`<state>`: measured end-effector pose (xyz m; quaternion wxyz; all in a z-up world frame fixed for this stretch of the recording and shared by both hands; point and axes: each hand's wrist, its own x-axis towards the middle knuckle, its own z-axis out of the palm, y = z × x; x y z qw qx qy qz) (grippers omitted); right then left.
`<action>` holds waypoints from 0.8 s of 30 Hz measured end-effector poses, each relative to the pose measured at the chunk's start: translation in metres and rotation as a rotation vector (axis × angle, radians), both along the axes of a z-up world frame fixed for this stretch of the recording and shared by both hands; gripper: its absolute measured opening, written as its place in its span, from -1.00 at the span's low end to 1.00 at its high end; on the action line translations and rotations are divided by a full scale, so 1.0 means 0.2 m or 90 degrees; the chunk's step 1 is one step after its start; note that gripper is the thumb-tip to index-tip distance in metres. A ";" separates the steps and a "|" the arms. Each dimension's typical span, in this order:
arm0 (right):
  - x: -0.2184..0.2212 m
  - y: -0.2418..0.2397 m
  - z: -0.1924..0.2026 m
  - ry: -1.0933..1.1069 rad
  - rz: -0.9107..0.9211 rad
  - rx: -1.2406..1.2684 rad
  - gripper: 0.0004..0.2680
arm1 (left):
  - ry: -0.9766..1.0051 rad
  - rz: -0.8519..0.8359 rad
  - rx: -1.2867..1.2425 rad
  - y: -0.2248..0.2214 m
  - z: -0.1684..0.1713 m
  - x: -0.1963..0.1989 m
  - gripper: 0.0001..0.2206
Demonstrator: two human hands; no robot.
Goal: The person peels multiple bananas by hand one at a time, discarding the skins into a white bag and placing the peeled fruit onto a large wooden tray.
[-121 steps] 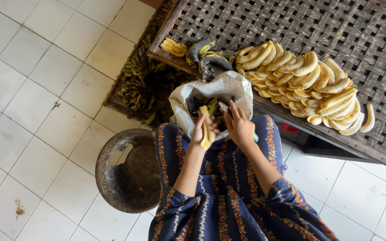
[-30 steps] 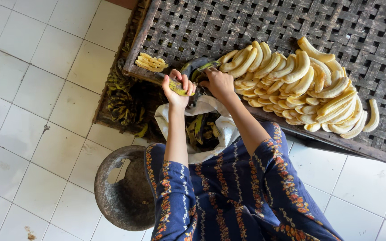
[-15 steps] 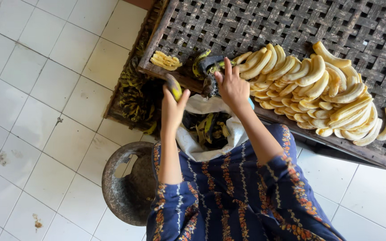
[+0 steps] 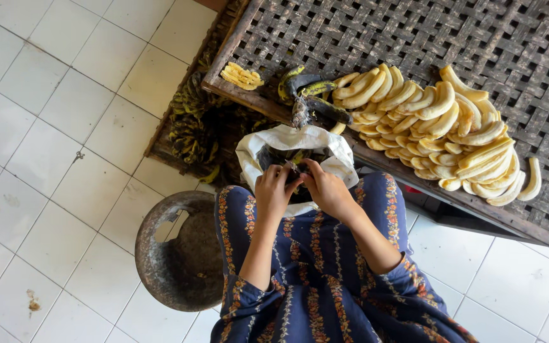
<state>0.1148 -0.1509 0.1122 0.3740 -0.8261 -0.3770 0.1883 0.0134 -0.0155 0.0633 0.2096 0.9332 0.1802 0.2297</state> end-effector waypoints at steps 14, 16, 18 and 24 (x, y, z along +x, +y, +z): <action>0.17 -0.07 -0.65 0.713 -0.232 0.229 -0.68 | -0.474 -0.136 -0.677 0.00 -0.11 -0.09 -0.67; 0.23 -0.08 -0.72 0.666 -0.272 0.248 -0.72 | -0.635 -0.118 -0.926 0.07 -0.15 -0.09 -0.61; 0.27 -0.08 -0.74 0.611 -0.356 0.229 -0.75 | -0.727 -0.027 -1.055 0.15 -0.19 -0.11 -0.51; 0.10 -0.07 -0.57 0.076 -0.158 0.180 -0.65 | -0.687 -0.038 -1.217 0.21 -0.42 -0.14 -0.67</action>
